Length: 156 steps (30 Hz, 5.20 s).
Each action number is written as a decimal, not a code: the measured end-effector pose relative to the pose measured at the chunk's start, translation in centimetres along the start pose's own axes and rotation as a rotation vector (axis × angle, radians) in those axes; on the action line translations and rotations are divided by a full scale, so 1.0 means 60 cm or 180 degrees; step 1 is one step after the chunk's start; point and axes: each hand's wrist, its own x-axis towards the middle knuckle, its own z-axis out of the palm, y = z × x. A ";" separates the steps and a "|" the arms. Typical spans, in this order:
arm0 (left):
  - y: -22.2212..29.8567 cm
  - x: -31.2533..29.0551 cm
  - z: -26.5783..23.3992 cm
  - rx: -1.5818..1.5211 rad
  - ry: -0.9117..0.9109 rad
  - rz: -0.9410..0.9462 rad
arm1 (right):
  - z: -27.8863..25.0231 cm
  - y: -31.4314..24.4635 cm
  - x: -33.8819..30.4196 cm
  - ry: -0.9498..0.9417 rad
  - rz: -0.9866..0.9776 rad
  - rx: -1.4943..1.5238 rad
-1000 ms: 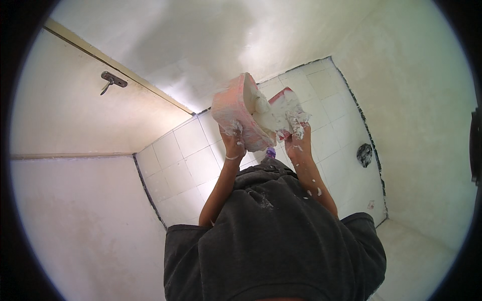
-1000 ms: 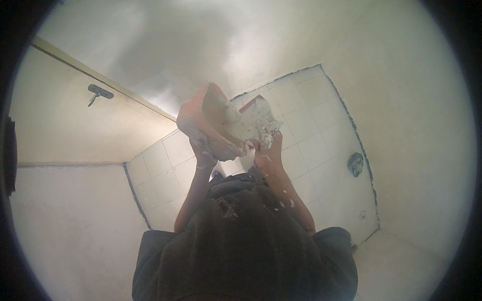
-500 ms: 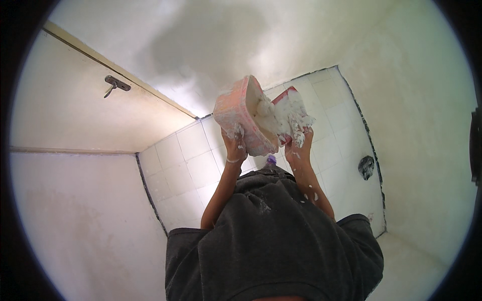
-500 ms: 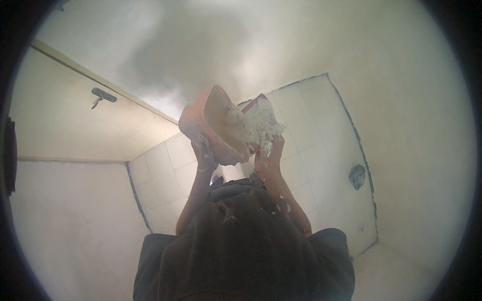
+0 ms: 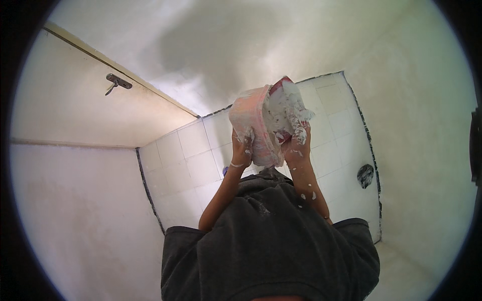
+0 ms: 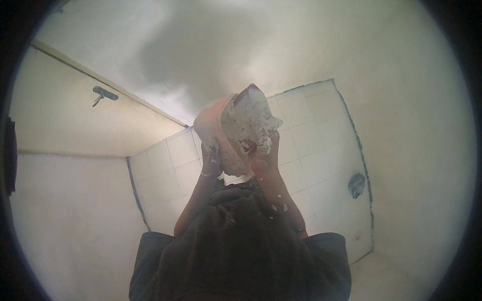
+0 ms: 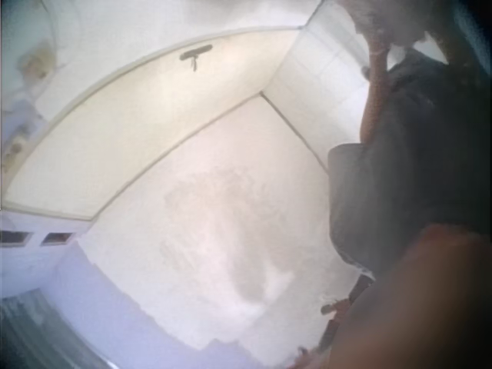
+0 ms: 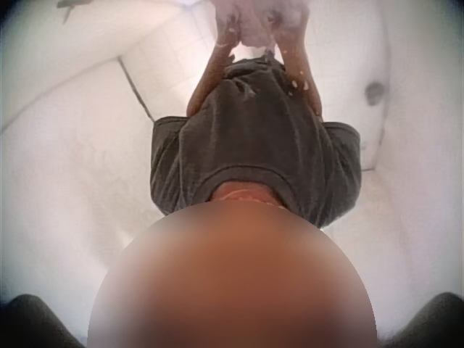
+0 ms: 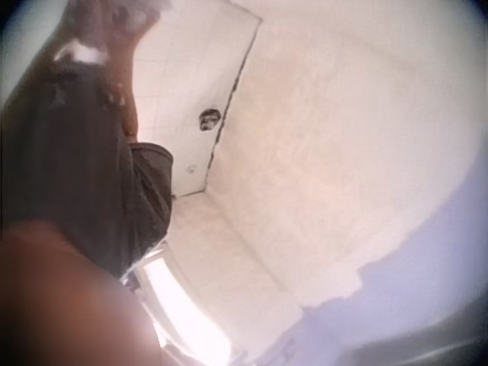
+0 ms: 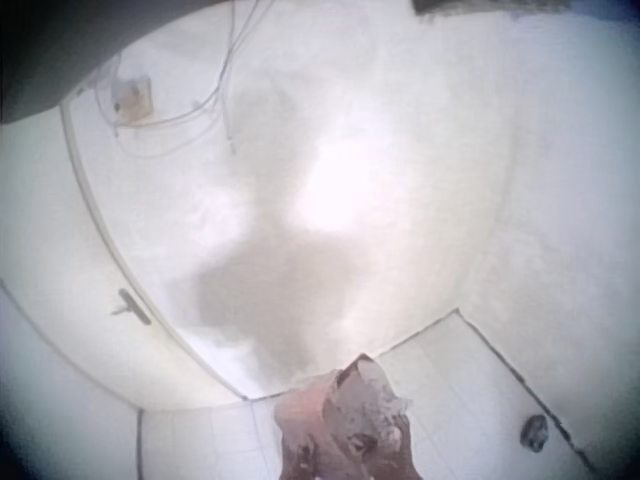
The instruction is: The person applies plaster to the ceiling using a trowel and a container. They repeatedly scoop plaster from the container and spread it across the ceiling surface in a tiled room.
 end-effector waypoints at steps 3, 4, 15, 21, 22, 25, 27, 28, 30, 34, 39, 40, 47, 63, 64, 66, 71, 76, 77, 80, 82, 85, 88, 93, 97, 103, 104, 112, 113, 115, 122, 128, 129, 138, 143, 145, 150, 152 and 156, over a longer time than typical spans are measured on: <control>-0.005 -0.005 -0.007 -0.0112 0.0354 -0.0245 | 0.006 0.005 0.012 0.0298 0.0590 0.0208; -0.009 -0.009 -0.015 -0.0169 0.0545 -0.0289 | 0.007 0.009 0.014 0.0518 0.0770 0.0216; 0.020 -0.083 -0.205 -0.1253 0.1160 -0.0537 | -0.052 0.100 0.059 0.0363 0.1207 0.0262; 0.145 -0.112 -0.364 -0.0983 0.1730 -0.0155 | -0.064 0.274 0.101 -0.0007 0.1313 0.0779; 0.151 -0.119 -0.404 -0.0388 0.1840 -0.0041 | -0.080 0.313 0.102 0.0160 0.1256 0.0831; 0.187 -0.114 -0.540 0.0354 0.1878 -0.0005 | -0.126 0.449 0.129 0.0668 0.1069 0.0723; 0.195 -0.116 -0.610 -0.0596 0.1771 -0.0605 | -0.180 0.552 0.172 0.0846 0.0267 -0.1235; 0.189 -0.111 -0.648 -0.0536 0.1769 -0.0705 | -0.195 0.597 0.198 0.1035 0.0322 -0.0953; 0.150 -0.106 -0.720 -0.0437 0.1789 -0.0885 | -0.200 0.660 0.241 0.1322 0.1061 0.0606; 0.041 -0.097 -0.793 -0.0300 0.2147 -0.0584 | -0.304 0.831 0.372 0.1447 0.0994 0.0893; -0.217 -0.103 -0.881 -0.0654 0.2704 -0.0809 | -0.571 1.022 0.575 0.0520 0.0827 0.1152; -0.270 -0.109 -0.893 -0.0719 0.2831 -0.0849 | -0.616 1.061 0.614 0.0573 0.0835 0.1121; -0.511 -0.124 -0.931 -0.0986 0.3319 -0.1181 | -0.869 1.185 0.869 0.0393 -0.1021 -0.3723; -0.423 -0.165 -0.887 -0.0968 0.3531 -0.1186 | -0.552 1.083 0.862 0.1187 0.0739 0.0879; -0.407 -0.165 -0.883 -0.0975 0.3516 -0.1150 | -0.527 1.070 0.855 0.1180 0.0707 0.0978; -0.377 -0.166 -0.877 -0.0978 0.3469 -0.1088 | -0.478 1.041 0.840 0.1329 0.0696 0.1012; -0.289 -0.156 -0.849 -0.0990 0.3322 -0.0914 | -0.314 0.943 0.801 0.1769 0.0721 0.0962; -0.210 -0.134 -0.810 -0.0977 0.3159 -0.0682 | -0.118 0.821 0.741 0.1463 0.0931 0.1158; -0.195 -0.110 -0.811 -0.0991 0.2958 -0.0755 | -0.082 0.754 0.728 0.1506 0.0844 0.1168; -0.197 -0.110 -0.806 -0.0917 0.3026 -0.0583 | 0.022 0.707 0.598 0.1029 0.0759 0.0929; -0.207 -0.086 -0.812 -0.0944 0.2866 -0.0658 | 0.034 0.670 0.539 0.1208 0.0501 0.0386; -0.259 -0.092 -0.832 -0.0916 0.3053 -0.0590 | -0.170 0.739 0.549 0.0179 0.1013 0.0651; -0.328 -0.098 -0.862 -0.0946 0.3090 -0.0685 | -0.449 0.896 0.607 0.0649 0.0527 -0.2262; -0.470 -0.123 -0.922 -0.0998 0.3213 -0.0920 | -0.699 1.117 0.805 0.1778 0.0916 -0.0107; -0.515 -0.128 -0.940 -0.1010 0.3297 -0.1049 | -0.681 1.143 0.910 0.1118 0.1019 0.0359; -0.453 -0.134 -0.903 -0.1007 0.3368 -0.1077 | -0.546 1.096 0.851 0.1341 0.1032 0.0762; -0.436 -0.134 -0.894 -0.1020 0.3364 -0.1053 | -0.523 1.080 0.839 0.1227 0.1113 0.0601; -0.256 -0.109 -0.812 -0.1126 0.3032 -0.0749 | -0.316 0.932 0.754 0.1431 0.1042 0.0555; -0.227 -0.105 -0.799 -0.1150 0.2999 -0.0684 | -0.283 0.914 0.743 0.1485 0.1087 0.0465; -0.166 -0.094 -0.770 -0.1193 0.2888 -0.0531 | -0.210 0.874 0.726 0.1582 0.1181 0.0298; -0.005 -0.084 -0.693 -0.0251 0.2561 -0.0059 | 0.099 0.685 0.684 0.0724 0.1530 0.0718; 0.025 -0.042 -0.648 -0.0036 0.2688 0.0057 | 0.157 0.585 0.536 0.0519 0.0678 -0.1068; 0.009 -0.049 -0.662 -0.0076 0.2553 0.0248 | 0.141 0.576 0.489 0.0379 0.0334 -0.1799; -0.322 -0.047 -0.839 -0.0717 0.2729 -0.0677 | -0.646 0.930 0.710 0.1652 0.1066 0.0840; -0.476 -0.082 -0.919 -0.0783 0.3075 -0.0937 | -0.681 1.092 0.876 0.1000 0.0827 0.0139; -0.476 -0.111 -0.925 -0.0695 0.3265 -0.1006 | -0.643 1.122 0.885 0.1009 0.1041 0.0528; -0.447 -0.129 -0.894 -0.0713 0.3330 -0.1072 | -0.561 1.080 0.850 0.1141 0.1101 0.0534; -0.417 -0.132 -0.873 -0.0738 0.3287 -0.1041 | -0.514 1.043 0.827 0.1060 0.1104 0.0408; -0.338 -0.141 -0.825 -0.0773 0.3192 -0.0956 | -0.403 0.962 0.782 0.1223 0.1218 0.0671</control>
